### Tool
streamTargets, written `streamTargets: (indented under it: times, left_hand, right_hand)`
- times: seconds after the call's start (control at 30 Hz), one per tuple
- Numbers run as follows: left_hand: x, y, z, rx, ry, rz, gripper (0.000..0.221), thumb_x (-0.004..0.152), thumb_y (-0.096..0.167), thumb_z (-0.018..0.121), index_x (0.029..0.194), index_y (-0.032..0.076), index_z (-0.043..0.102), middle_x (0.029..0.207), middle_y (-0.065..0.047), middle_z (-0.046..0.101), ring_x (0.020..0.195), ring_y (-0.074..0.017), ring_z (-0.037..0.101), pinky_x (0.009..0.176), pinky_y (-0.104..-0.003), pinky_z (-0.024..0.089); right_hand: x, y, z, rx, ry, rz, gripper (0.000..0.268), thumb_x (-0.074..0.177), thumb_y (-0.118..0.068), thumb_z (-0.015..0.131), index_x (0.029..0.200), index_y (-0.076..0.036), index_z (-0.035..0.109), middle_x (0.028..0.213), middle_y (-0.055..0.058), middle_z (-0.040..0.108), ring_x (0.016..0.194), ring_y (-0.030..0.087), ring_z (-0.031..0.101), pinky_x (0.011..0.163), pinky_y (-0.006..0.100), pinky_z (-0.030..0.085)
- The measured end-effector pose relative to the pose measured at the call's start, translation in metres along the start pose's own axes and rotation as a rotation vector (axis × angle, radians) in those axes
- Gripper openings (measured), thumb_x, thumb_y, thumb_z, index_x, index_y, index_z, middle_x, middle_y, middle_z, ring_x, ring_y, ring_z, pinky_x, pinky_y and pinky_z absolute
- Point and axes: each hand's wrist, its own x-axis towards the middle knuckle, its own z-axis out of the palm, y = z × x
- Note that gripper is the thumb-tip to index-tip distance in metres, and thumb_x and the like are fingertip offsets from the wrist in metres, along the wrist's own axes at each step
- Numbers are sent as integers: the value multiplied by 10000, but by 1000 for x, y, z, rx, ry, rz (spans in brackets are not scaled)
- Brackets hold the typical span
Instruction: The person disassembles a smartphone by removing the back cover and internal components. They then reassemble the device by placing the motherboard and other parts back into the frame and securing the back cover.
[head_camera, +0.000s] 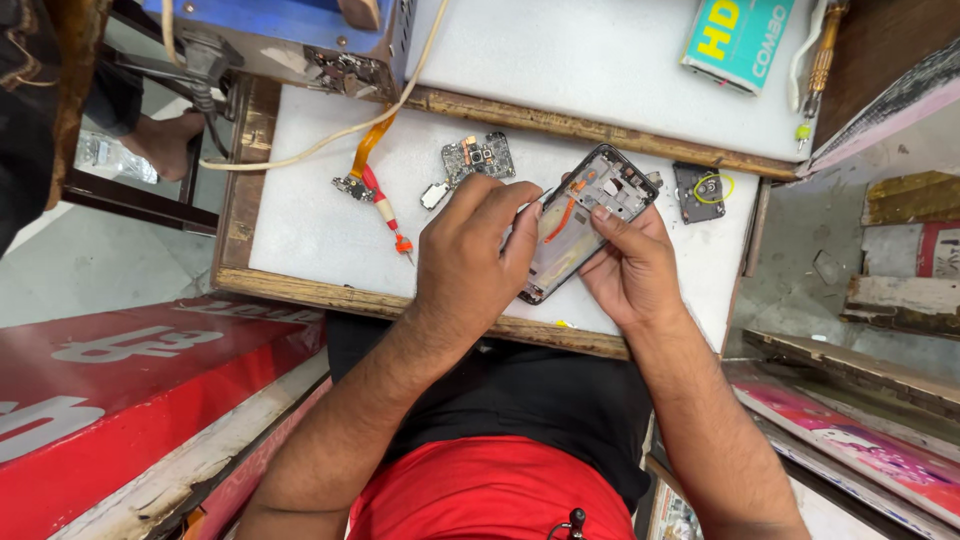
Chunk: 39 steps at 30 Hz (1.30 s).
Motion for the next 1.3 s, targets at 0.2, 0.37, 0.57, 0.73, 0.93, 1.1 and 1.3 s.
streamTargets:
  times: [0.2, 0.37, 0.57, 0.73, 0.93, 1.1, 1.3]
  left_hand:
    - [-7, -8, 8, 48, 21, 74, 168, 952, 56, 748, 1107, 48, 686, 974, -80, 649, 845, -255, 723, 722, -355, 601]
    - [-12, -10, 5, 77, -6, 103, 154, 944, 56, 754, 1081, 44, 685, 927, -79, 624, 817, -243, 715, 706, -357, 602]
    - [-15, -9, 4, 132, -27, 138, 146, 954, 68, 749, 1081, 36, 684, 906, -72, 611, 797, -234, 696, 694, -361, 591]
    - [-14, -11, 7, 147, -49, 154, 140, 960, 65, 749, 1078, 20, 690, 889, -64, 602, 785, -196, 685, 677, -320, 591]
    - [-17, -16, 8, 166, -44, 227, 172, 949, 34, 759, 1100, -11, 689, 879, -66, 583, 816, -188, 675, 690, -307, 594]
    - [-20, -20, 15, 130, 63, 278, 212, 935, -12, 777, 1126, -35, 688, 911, -81, 592, 852, -220, 670, 725, -331, 591]
    - [-23, -25, 25, 76, 125, 231, 199, 926, 1, 788, 1106, -15, 705, 920, -88, 616, 862, -232, 674, 742, -348, 590]
  right_hand:
    - [-2, 0, 3, -29, -18, -1, 364, 1006, 36, 601, 1368, 40, 556, 1310, 178, 674, 1234, 296, 665, 1138, 489, 521]
    - [-4, 1, 6, -11, -19, -9, 351, 1005, 39, 608, 1351, 19, 554, 1297, 171, 676, 1225, 297, 669, 1124, 491, 534]
    - [-5, 2, 5, -32, -23, -20, 341, 1012, 34, 612, 1349, 40, 562, 1290, 184, 680, 1208, 295, 682, 1109, 468, 549]
    - [-6, 2, 4, -30, -24, -22, 323, 1025, 32, 620, 1342, 41, 558, 1285, 189, 680, 1203, 291, 687, 1104, 462, 561]
    - [-6, 3, 3, -38, -9, -28, 339, 1017, 24, 634, 1347, 36, 554, 1281, 194, 679, 1203, 299, 687, 1094, 466, 569]
    - [-4, 3, 3, -22, 9, -27, 354, 1011, 28, 637, 1355, 16, 555, 1289, 183, 676, 1217, 299, 675, 1103, 478, 558]
    - [-4, 3, -1, -7, -28, -18, 351, 1028, 34, 649, 1369, 23, 563, 1299, 175, 677, 1223, 299, 674, 1124, 483, 545]
